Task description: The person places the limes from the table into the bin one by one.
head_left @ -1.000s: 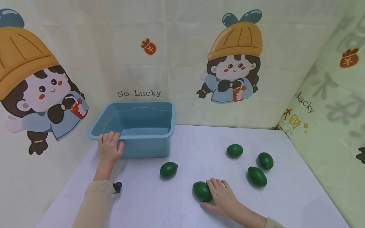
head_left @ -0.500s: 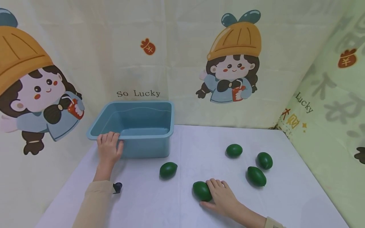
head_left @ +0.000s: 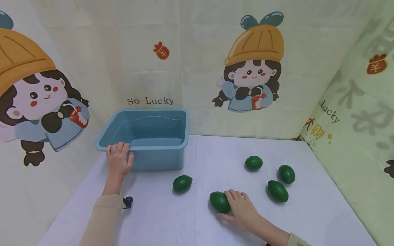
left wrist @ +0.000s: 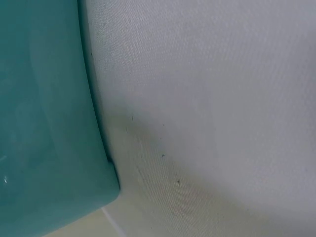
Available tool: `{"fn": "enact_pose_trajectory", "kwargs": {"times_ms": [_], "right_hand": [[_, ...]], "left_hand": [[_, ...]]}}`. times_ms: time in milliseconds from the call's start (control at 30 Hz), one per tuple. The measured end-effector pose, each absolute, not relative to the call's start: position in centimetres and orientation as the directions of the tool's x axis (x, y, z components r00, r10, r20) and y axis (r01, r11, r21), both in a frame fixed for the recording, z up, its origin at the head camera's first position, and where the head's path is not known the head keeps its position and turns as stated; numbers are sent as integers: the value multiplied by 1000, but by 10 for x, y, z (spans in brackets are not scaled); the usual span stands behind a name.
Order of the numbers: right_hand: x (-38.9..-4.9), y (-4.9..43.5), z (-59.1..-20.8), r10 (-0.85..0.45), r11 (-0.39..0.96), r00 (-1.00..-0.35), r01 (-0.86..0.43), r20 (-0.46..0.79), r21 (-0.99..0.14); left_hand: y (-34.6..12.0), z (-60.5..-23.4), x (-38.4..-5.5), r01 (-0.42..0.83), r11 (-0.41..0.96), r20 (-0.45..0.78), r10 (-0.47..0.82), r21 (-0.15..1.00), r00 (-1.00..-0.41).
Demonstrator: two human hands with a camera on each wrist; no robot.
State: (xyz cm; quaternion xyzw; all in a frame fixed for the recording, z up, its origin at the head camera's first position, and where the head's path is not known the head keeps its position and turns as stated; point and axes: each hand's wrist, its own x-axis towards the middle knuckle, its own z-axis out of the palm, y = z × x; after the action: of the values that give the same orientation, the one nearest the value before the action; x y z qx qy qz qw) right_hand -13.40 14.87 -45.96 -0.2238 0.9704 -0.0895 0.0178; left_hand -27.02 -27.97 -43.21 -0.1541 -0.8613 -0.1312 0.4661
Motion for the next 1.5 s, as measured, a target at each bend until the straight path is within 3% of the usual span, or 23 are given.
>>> {"fn": "enact_pose_trajectory", "kwargs": {"times_ms": [900, 1500], "right_hand": [[-161, 164, -438, -349, 916, -898, -388, 269, -105], [-174, 164, -424, -368, 905, -871, -416, 326, -91]], "left_hand": [[-275, -432, -269, 381, 918, 848, 115, 108, -517], [-274, -432, -272, 408, 908, 891, 111, 89, -441]]}}
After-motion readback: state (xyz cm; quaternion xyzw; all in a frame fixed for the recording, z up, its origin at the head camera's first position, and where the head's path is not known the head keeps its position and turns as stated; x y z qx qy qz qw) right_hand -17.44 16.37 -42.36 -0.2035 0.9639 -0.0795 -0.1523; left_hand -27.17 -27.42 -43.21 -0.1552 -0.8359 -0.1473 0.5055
